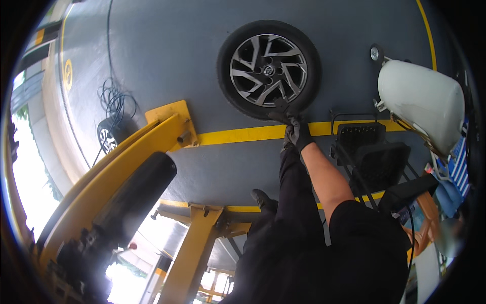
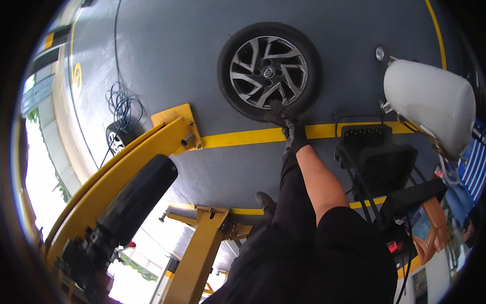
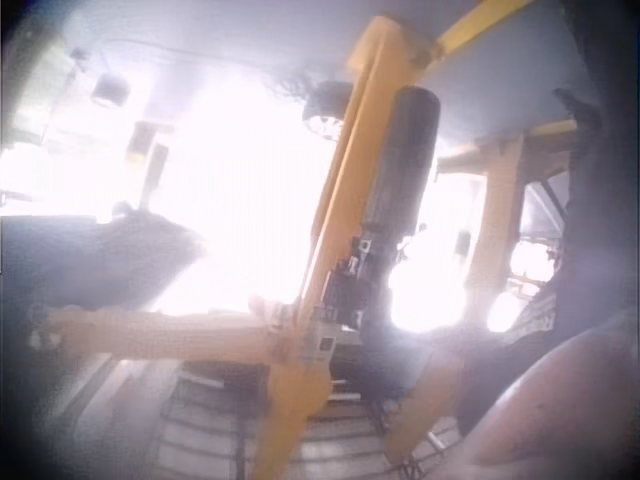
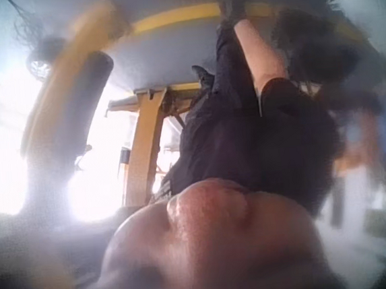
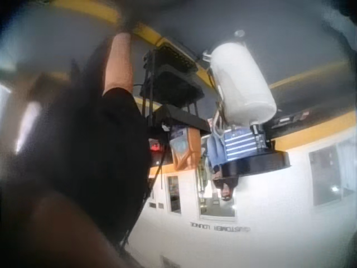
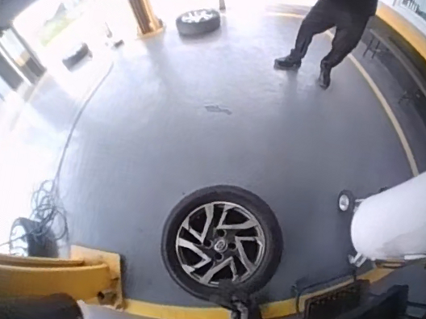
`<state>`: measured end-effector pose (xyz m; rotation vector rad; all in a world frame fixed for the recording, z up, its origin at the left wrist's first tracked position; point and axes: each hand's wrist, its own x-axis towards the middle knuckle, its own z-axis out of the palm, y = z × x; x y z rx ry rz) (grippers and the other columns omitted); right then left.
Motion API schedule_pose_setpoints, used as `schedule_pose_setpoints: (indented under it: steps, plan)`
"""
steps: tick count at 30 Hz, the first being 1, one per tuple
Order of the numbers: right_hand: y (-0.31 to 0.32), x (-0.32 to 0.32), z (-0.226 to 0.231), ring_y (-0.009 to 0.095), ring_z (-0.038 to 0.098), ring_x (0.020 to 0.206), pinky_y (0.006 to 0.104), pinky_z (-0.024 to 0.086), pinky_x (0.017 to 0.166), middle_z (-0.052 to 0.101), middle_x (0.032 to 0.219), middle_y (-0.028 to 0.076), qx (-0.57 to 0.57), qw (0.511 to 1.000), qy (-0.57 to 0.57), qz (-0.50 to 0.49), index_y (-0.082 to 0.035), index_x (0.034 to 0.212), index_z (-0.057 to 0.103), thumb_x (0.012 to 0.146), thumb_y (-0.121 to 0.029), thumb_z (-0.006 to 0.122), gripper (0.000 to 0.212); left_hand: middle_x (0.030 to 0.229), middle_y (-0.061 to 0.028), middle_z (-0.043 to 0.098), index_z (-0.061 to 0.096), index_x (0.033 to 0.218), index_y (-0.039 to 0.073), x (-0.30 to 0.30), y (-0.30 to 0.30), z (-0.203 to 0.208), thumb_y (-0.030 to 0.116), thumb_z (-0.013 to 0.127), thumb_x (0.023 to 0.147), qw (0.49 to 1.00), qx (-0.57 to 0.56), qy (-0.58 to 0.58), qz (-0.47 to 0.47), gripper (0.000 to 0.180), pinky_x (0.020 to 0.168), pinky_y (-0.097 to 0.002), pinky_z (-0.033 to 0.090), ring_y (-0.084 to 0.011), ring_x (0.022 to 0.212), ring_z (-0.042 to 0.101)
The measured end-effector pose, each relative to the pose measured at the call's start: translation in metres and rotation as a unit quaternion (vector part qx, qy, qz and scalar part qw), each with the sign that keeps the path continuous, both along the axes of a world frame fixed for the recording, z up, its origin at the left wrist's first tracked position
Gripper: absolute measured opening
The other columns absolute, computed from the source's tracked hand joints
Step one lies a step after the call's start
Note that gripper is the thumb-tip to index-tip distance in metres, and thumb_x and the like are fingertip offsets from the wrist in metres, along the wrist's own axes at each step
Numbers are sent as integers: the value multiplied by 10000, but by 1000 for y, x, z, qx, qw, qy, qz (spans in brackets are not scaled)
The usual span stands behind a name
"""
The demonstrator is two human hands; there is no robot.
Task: The person picks up brake pads from a workbench, wipes them with a cloth, and places them back down. Another person sprays a cleaning agent onto the pads while the first person continues wiping.
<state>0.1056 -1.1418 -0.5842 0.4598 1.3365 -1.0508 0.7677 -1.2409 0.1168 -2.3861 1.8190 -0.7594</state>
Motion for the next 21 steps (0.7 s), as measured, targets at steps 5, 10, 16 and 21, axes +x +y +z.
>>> schedule_pose_setpoints:
  steps: [5, 10, 16, 21]
  plan:
    - [-9, 115, 223, 233, 763, 1174, 162, 445, 518, 698, 1494, 23, -148, 933, -329, -5, -163, 1529, 616, 1111, -26, 634, 440, 1599, -201, 619, 624, 1540, 8, 26, 76, 47, 331, 676, 1111, 997, -68, 19, -27, 539, 1240, -486, 465, -391, 1462, 597]
    - [6, 227, 429, 366, 594, 1537, 130, 489, 568, 293, 1886, 42, -307, 850, -415, 104, -168, 1817, 271, 1137, -59, 581, 756, 1614, -205, 607, 615, 1549, 7, 3, 148, 143, 334, 673, 1109, 969, -205, 17, -137, 551, 1251, -493, 454, -399, 1481, 583]
    - [79, 337, 641, 388, 627, 1496, 252, 686, 876, 348, 1856, 84, -516, 721, -360, 291, -93, 1805, 267, 1144, -192, 634, 762, 1531, -234, 620, 623, 1521, -3, -30, 423, 56, 210, 950, 821, 922, -197, 314, -109, 802, 1231, -524, 468, -419, 1462, 586]
    - [196, 452, 689, 369, 732, 1357, 456, 635, 1110, 585, 1681, 174, -498, 643, -290, 504, 7, 1684, 493, 1105, -188, 651, 631, 1351, -130, 712, 592, 1521, -14, -38, 576, -37, 153, 684, 1129, 439, -278, 854, 4, 436, 1092, -350, 548, -200, 1201, 699]
